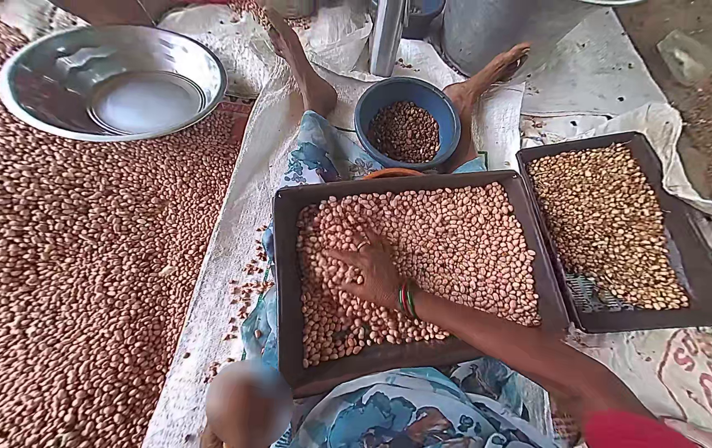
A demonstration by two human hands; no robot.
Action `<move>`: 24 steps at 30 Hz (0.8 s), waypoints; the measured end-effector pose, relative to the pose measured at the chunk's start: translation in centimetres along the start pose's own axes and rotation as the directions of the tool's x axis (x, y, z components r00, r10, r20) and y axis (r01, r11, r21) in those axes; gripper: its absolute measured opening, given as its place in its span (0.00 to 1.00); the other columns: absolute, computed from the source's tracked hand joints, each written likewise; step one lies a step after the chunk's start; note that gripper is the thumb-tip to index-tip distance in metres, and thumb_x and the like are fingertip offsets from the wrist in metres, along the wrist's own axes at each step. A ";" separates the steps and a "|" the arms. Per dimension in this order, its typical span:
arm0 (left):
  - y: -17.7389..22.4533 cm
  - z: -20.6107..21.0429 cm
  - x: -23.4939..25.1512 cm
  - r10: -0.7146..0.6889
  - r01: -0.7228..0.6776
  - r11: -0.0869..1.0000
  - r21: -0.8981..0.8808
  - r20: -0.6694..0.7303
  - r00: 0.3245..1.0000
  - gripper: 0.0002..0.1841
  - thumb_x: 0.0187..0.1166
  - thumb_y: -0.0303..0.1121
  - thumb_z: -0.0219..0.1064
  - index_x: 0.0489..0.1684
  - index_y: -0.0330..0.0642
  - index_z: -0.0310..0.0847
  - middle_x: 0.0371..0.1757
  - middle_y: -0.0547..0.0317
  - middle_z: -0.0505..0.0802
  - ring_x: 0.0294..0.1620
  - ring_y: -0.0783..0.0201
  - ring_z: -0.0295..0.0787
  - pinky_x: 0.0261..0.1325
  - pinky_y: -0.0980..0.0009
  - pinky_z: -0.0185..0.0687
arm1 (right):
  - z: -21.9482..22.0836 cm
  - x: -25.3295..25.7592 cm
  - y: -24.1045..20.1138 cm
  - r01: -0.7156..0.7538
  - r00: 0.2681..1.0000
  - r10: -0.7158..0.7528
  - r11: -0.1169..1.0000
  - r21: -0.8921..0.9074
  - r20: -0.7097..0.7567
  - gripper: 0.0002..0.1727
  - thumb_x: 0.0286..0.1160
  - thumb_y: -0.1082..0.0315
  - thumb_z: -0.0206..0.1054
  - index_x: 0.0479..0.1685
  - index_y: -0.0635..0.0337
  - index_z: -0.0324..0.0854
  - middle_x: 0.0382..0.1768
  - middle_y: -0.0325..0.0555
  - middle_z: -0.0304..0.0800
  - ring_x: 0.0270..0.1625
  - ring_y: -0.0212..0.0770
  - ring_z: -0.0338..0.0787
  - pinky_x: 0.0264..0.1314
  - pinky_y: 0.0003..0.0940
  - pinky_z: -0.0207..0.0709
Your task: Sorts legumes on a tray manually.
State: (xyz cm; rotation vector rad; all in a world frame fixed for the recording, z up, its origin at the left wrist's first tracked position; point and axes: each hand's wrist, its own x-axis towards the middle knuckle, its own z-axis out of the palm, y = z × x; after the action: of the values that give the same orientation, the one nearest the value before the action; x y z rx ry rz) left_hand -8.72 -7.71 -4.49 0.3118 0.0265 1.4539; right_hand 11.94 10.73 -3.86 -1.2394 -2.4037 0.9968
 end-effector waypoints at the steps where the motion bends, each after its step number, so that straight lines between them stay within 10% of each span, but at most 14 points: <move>1: 0.0 0.3 0.2 0.009 -0.008 1.000 0.007 -0.008 1.000 0.12 0.85 0.35 0.60 0.41 0.42 0.91 0.27 0.69 0.92 0.25 0.80 0.88 0.27 0.87 0.78 | 0.5 0.0 -0.9 0.054 0.991 -0.055 0.998 0.010 0.124 0.30 0.69 0.63 0.77 0.76 0.45 0.84 0.80 0.68 0.74 0.85 0.78 0.62 0.79 0.80 0.47; 7: 0.7 1.0 1.1 0.022 -0.019 0.994 0.104 -0.033 0.999 0.11 0.84 0.36 0.62 0.42 0.43 0.91 0.26 0.69 0.91 0.22 0.79 0.86 0.26 0.86 0.77 | 0.3 -6.0 2.6 0.479 0.826 -0.482 0.873 0.088 0.293 0.12 0.59 0.66 0.79 0.43 0.48 0.97 0.62 0.47 0.93 0.82 0.68 0.73 0.73 0.81 0.56; 12: 0.1 1.2 2.0 0.188 -0.167 0.979 0.115 -0.201 0.962 0.09 0.82 0.34 0.64 0.36 0.42 0.89 0.23 0.70 0.89 0.18 0.81 0.83 0.21 0.88 0.75 | -7.4 -11.7 9.1 0.279 0.958 -0.252 0.928 -0.247 0.136 0.06 0.57 0.73 0.73 0.30 0.54 0.95 0.53 0.49 0.96 0.74 0.69 0.81 0.66 0.83 0.59; 18: -0.3 0.2 4.6 0.465 -0.396 0.885 0.243 -0.438 0.769 0.27 0.95 0.35 0.32 0.33 0.40 0.80 0.18 0.69 0.86 0.14 0.81 0.81 0.18 0.89 0.76 | -12.3 -14.0 12.2 -0.129 0.939 -0.034 0.887 -0.443 -0.341 0.17 0.64 0.73 0.65 0.50 0.58 0.94 0.69 0.64 0.85 0.76 0.71 0.78 0.66 0.76 0.63; 24: -1.3 0.5 5.9 0.525 -0.383 0.842 0.379 -0.420 0.740 0.26 0.95 0.35 0.29 0.36 0.41 0.77 0.19 0.70 0.85 0.13 0.82 0.78 0.18 0.89 0.74 | -11.5 -11.4 13.6 -0.345 0.830 0.185 0.911 -0.225 -0.526 0.30 0.74 0.67 0.69 0.76 0.71 0.75 0.78 0.72 0.73 0.78 0.73 0.75 0.73 0.75 0.63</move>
State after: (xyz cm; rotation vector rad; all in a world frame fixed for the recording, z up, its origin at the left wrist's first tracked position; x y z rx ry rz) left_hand -6.60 -2.18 -3.29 0.1429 0.6294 2.0066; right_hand 33.07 12.37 -3.73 -1.7342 -2.0524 0.2845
